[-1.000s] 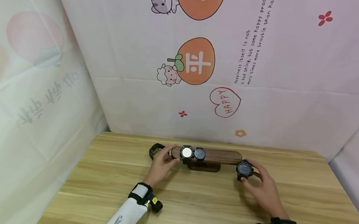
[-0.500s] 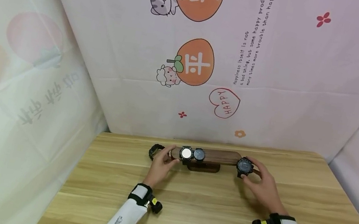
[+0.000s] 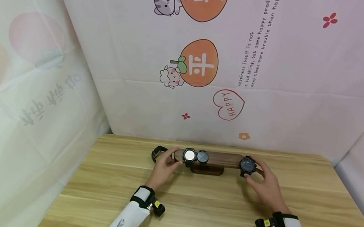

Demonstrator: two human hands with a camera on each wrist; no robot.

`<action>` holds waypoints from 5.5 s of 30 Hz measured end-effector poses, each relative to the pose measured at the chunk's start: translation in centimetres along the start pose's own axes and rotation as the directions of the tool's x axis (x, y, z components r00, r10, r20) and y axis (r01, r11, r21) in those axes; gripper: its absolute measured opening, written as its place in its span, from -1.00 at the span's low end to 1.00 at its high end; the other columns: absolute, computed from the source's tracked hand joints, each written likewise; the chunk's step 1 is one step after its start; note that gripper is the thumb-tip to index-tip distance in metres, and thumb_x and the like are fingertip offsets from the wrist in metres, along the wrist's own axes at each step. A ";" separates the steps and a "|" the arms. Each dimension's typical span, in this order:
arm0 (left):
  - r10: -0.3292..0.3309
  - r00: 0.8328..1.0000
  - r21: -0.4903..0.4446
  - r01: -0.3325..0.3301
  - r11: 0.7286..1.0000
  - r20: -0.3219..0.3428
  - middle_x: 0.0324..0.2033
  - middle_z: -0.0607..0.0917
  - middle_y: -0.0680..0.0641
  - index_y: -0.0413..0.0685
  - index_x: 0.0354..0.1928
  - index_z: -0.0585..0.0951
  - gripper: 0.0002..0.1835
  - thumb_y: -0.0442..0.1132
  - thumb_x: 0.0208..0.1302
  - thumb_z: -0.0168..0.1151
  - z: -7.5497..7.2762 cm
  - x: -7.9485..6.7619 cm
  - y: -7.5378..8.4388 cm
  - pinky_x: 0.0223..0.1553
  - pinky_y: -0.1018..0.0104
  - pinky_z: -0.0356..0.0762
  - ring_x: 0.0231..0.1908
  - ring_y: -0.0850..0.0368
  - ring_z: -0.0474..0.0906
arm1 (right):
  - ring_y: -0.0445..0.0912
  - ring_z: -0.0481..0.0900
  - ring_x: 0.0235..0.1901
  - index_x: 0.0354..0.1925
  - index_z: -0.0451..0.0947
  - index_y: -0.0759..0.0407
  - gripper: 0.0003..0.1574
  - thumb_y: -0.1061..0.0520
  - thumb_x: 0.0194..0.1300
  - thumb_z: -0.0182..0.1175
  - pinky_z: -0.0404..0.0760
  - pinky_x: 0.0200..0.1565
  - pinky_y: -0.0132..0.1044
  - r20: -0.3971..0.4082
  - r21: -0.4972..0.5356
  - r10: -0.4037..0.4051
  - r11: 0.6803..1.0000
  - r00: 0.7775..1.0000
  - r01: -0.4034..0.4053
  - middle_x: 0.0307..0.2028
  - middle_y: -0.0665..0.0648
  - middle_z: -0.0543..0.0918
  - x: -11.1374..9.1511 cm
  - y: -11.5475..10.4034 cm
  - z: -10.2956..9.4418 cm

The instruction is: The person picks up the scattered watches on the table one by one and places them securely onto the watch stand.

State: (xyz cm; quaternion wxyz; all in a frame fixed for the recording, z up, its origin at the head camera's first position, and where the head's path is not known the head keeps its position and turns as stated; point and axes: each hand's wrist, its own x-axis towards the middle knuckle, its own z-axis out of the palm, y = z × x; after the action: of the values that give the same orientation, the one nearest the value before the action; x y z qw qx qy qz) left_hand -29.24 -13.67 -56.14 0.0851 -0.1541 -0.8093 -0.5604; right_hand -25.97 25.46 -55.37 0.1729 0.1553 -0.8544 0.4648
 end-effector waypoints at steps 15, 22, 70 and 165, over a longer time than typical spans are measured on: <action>-0.013 1.000 -0.015 0.013 1.000 0.019 0.49 0.49 -0.18 -0.07 0.55 0.44 -0.34 -0.20 0.48 0.39 0.0 0.1 -0.1 0.17 0.04 0.67 0.13 -0.20 0.69 | 0.12 0.46 0.39 0.53 0.36 0.27 -0.14 0.34 0.36 0.42 0.34 0.21 -0.82 0.018 0.014 0.006 1.000 1.000 -0.006 0.45 0.39 0.47 0.9 0.5 0.3; -0.002 1.000 -0.026 0.002 1.000 0.020 0.49 0.49 -0.20 -0.02 0.54 0.45 -0.35 -0.20 0.47 0.39 0.1 0.1 -0.1 0.16 0.10 0.68 0.11 -0.22 0.71 | 0.15 0.47 0.37 0.53 0.37 0.25 -0.13 0.36 0.34 0.43 0.33 0.19 -0.82 0.023 0.032 -0.014 0.999 1.000 0.014 0.44 0.41 0.47 1.4 -0.1 0.6; 0.030 0.999 -0.025 -0.030 0.999 0.009 0.49 0.48 -0.24 -0.10 0.53 0.46 -0.35 -0.23 0.46 0.40 -0.1 0.1 -0.2 0.05 0.28 0.70 0.05 -0.26 0.73 | 0.29 0.49 0.34 0.53 0.37 0.22 -0.10 0.36 0.30 0.43 0.47 0.30 0.26 0.114 0.006 -0.009 1.000 0.993 0.008 0.42 0.39 0.50 3.4 -1.5 3.3; -0.042 0.999 0.002 0.042 0.999 0.014 0.52 0.47 -0.13 0.06 0.55 0.45 -0.34 -0.24 0.47 0.39 0.1 0.2 0.2 -0.08 0.43 0.68 -0.07 -0.04 0.74 | 0.43 0.21 0.50 0.48 0.49 0.11 -0.14 0.13 0.27 0.54 -0.18 0.52 0.57 0.089 -0.202 -0.154 0.965 0.984 0.169 0.42 0.49 0.44 4.1 -3.3 6.4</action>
State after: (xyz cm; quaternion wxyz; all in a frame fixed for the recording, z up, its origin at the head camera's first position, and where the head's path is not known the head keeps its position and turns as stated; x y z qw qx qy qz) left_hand -29.41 -13.51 -55.95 0.0676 -0.1410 -0.8133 -0.5604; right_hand -29.24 17.90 -54.38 0.1944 0.2223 -0.8886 0.3510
